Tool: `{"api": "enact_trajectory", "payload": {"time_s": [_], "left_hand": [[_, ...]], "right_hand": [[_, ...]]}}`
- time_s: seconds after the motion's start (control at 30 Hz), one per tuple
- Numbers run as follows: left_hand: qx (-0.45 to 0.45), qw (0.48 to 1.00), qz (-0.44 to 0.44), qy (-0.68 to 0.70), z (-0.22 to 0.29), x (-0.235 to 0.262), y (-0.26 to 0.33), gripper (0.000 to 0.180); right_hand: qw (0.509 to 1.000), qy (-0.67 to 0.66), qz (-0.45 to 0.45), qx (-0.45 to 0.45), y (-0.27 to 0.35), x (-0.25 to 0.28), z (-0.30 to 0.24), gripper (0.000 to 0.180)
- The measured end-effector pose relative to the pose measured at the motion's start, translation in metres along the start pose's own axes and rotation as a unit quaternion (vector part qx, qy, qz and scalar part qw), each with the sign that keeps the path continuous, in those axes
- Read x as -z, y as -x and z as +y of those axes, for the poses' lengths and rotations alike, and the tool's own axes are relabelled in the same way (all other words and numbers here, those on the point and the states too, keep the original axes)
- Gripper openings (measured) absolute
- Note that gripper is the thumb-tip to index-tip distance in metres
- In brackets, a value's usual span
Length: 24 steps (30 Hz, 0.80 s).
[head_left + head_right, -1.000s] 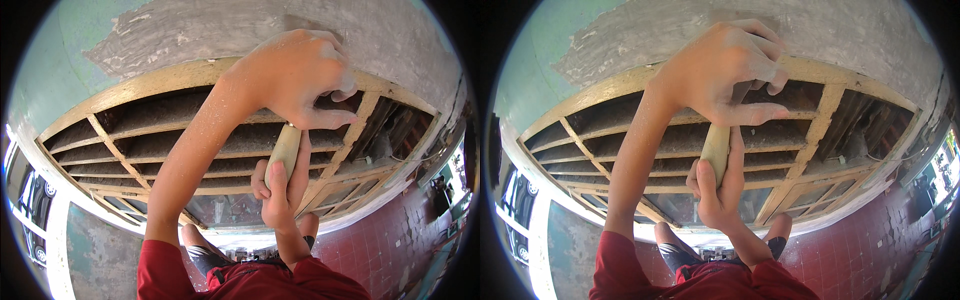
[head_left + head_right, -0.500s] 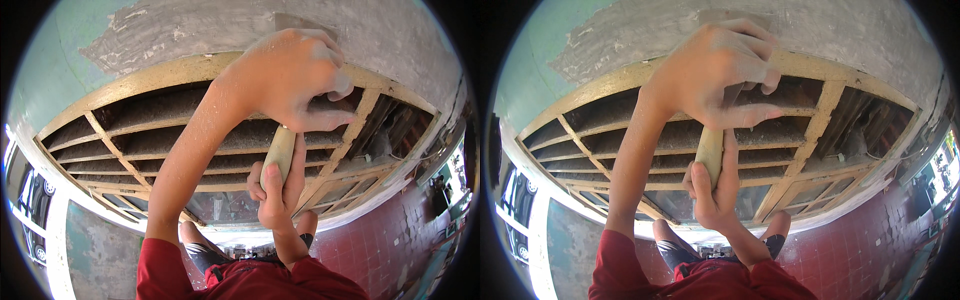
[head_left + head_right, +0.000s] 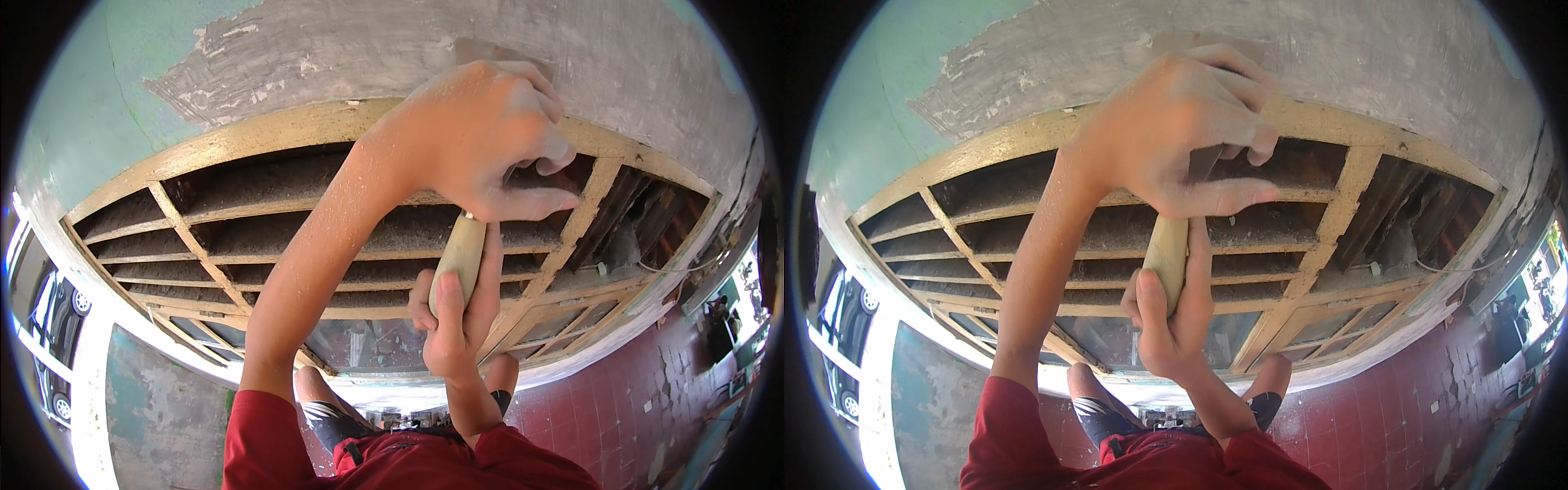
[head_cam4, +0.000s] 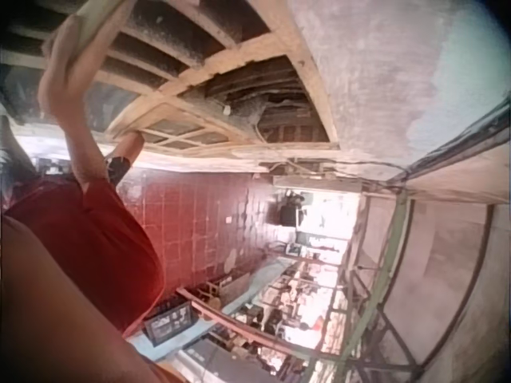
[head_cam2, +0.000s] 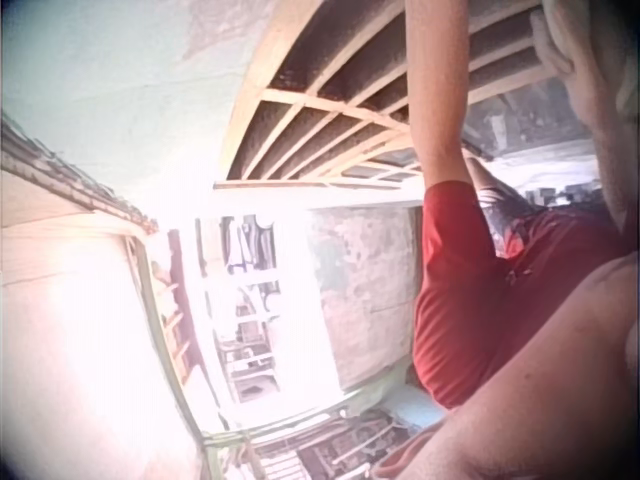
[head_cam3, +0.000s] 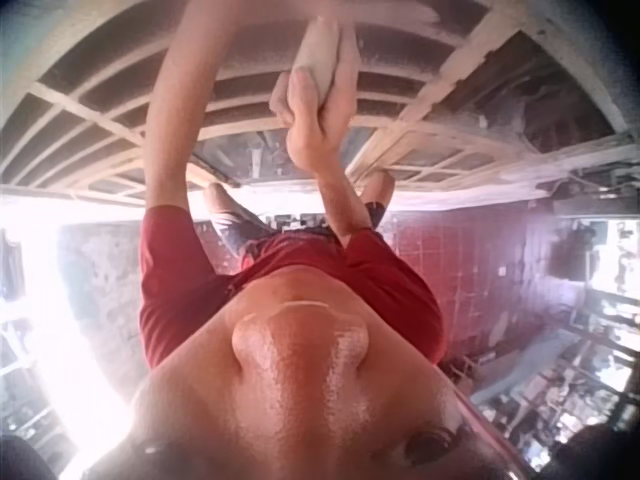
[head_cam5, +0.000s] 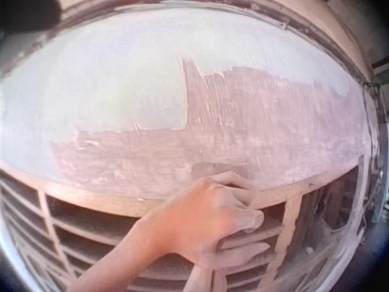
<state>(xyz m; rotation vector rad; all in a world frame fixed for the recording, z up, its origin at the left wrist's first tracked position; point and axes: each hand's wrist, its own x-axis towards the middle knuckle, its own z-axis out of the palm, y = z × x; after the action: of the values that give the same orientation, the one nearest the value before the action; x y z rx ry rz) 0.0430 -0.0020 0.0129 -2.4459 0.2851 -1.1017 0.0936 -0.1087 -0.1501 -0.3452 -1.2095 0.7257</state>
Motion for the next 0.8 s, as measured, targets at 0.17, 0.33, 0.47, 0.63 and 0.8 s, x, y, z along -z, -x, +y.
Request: {"api": "enact_trajectory", "payload": {"time_s": [0.17, 0.33, 0.47, 0.63, 0.8], "left_hand": [[0.004, 1.000, -0.011, 0.023, 0.004, 0.000, 0.005, 0.025], [0.010, 1.000, 0.000, 0.016, 0.000, -0.001, 0.000, 0.033], [0.017, 1.000, -0.002, -0.009, 0.004, -0.008, 0.004, 0.039], [0.023, 1.000, -0.004, 0.017, 0.004, -0.003, -0.001, 0.031], [0.018, 0.999, -0.027, 0.017, 0.008, -0.004, 0.002, 0.031]], "right_hand": [[1.000, -0.008, 0.013, -0.020, 0.004, -0.002, 0.002, 0.071], [1.000, -0.006, 0.001, -0.003, 0.000, -0.002, 0.000, 0.071], [0.999, -0.006, 0.023, -0.040, 0.006, 0.004, 0.003, 0.071], [1.000, 0.004, 0.020, -0.016, 0.000, 0.001, -0.003, 0.070], [0.998, 0.011, 0.039, -0.044, 0.006, -0.002, -0.002, 0.071]]}}
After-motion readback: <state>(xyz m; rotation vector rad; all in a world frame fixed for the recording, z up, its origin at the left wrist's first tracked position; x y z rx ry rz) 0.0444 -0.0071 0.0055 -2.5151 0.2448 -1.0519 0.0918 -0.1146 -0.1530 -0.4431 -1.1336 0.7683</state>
